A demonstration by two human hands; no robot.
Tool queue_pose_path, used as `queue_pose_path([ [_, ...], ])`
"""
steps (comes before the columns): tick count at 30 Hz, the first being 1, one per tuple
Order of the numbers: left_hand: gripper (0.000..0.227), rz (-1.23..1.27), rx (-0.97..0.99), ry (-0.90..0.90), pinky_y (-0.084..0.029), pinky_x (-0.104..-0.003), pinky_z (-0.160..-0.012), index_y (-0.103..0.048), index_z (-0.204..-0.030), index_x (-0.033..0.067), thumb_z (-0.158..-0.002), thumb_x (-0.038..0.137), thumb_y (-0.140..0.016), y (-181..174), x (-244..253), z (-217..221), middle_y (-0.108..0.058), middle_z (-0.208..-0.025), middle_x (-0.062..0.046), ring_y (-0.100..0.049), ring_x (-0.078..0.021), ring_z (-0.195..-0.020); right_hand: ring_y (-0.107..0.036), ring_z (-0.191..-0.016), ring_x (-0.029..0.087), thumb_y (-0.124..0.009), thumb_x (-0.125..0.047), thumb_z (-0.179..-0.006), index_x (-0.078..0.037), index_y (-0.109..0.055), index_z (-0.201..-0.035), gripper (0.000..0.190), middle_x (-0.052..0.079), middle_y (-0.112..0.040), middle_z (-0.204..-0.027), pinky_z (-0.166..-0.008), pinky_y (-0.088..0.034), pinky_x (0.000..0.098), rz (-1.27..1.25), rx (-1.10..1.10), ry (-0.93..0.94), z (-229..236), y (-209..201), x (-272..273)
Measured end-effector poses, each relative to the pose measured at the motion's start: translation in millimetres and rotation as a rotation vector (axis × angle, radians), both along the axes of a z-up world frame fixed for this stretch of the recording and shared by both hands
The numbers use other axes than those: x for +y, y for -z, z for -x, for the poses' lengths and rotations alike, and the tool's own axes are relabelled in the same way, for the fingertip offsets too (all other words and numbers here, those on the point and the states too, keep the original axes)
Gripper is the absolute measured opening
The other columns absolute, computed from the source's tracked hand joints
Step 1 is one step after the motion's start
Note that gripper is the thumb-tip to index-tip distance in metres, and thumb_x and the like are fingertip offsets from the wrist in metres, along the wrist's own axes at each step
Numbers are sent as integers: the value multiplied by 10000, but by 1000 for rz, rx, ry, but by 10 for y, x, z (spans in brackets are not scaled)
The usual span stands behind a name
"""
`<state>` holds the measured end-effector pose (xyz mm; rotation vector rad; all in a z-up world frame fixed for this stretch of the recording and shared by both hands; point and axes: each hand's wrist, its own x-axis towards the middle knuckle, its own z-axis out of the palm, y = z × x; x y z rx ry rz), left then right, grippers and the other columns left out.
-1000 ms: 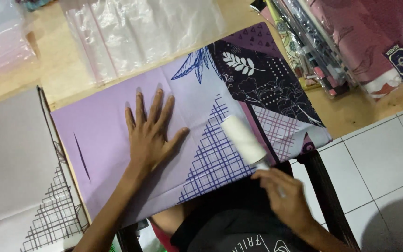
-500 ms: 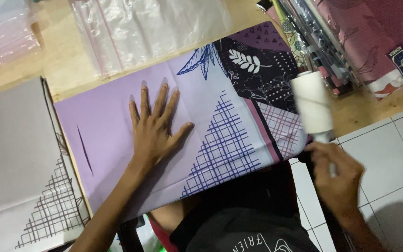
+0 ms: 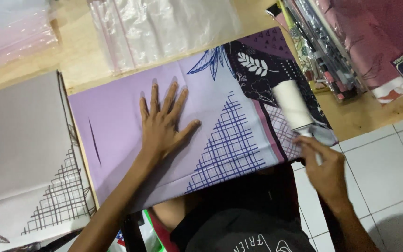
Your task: The person uses a white lint roller to smooth and clean a patterned fabric laid out on a wooden table. They roll the tool back and forth across the surface, occasionally adjusting the fabric with their left hand to ensure even coverage.
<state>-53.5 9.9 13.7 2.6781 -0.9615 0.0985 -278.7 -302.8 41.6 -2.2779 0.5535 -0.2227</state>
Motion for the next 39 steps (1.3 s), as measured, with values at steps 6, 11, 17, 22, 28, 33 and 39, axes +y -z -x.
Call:
queue_pose_path([
  [6, 827, 21, 1, 24, 30, -668, -1239, -248, -1657, 243, -998, 722, -389, 23, 25, 6, -150, -1737, -1, 50, -358, -1584, -649, -977, 445, -613, -57, -1121, 104, -398, -1361, 360, 320, -635, -1213, -764, -487, 506, 282, -245, 115, 180, 396, -515],
  [11, 729, 88, -42, 17, 25, -635, -1257, -329, -1621, 198, -1039, 631, -402, 65, 118, -104, -197, -1721, -69, -19, -379, -1586, -557, -915, 308, -720, -11, -1066, -45, -435, -1219, 325, 196, -528, -1120, -767, -458, 431, 92, -361, 38, -389, 236, -496],
  [17, 643, 53, -187, -160, -159, -579, -1215, -449, -1554, 106, -1084, 538, -367, 204, 602, -672, -428, -1596, -186, -362, -412, -1457, -594, -875, 314, -618, -197, -1109, 43, -552, -1236, 279, 200, -617, -1045, -726, -497, 462, 169, -271, -320, -1667, 264, -495],
  [22, 515, 26, -274, -264, -390, -506, -959, -543, -1348, 90, -853, 228, -535, 129, 1029, -915, -545, -1271, -154, -486, -366, -1118, -589, -1190, 388, -650, -126, -1018, 12, -554, -1326, 351, 234, -636, -1314, -1072, -347, 644, 487, -362, -598, -2643, 656, -810],
  [28, 257, 3, -202, -220, -373, -459, -870, -543, -1061, 65, -870, 226, -480, 114, 1305, -1052, -515, -1027, -117, -444, -318, -965, -577, -1059, 352, -616, -251, -1098, 2, -594, -1227, 285, 218, -634, -1184, -916, -484, 554, 776, -367, -634, -2995, 845, -982],
  [33, 191, -56, -228, -226, -354, -454, -801, -540, -1034, 70, -935, 202, -444, 244, 1341, -1116, -530, -1024, -114, -452, -307, -931, -529, -1038, 346, -694, -150, -1013, 31, -586, -1190, 275, 231, -589, -1159, -874, -463, 476, 757, -431, -654, -3075, 847, -1021],
  [39, 146, 97, -276, -206, -277, -430, -788, -509, -973, 70, -930, 129, -382, 71, 1331, -968, -510, -922, -93, -399, -276, -876, -592, -1106, 378, -651, -253, -1094, 9, -616, -1230, 297, 236, -678, -1195, -983, -421, 553, 795, -403, -629, -3130, 875, -1096],
])
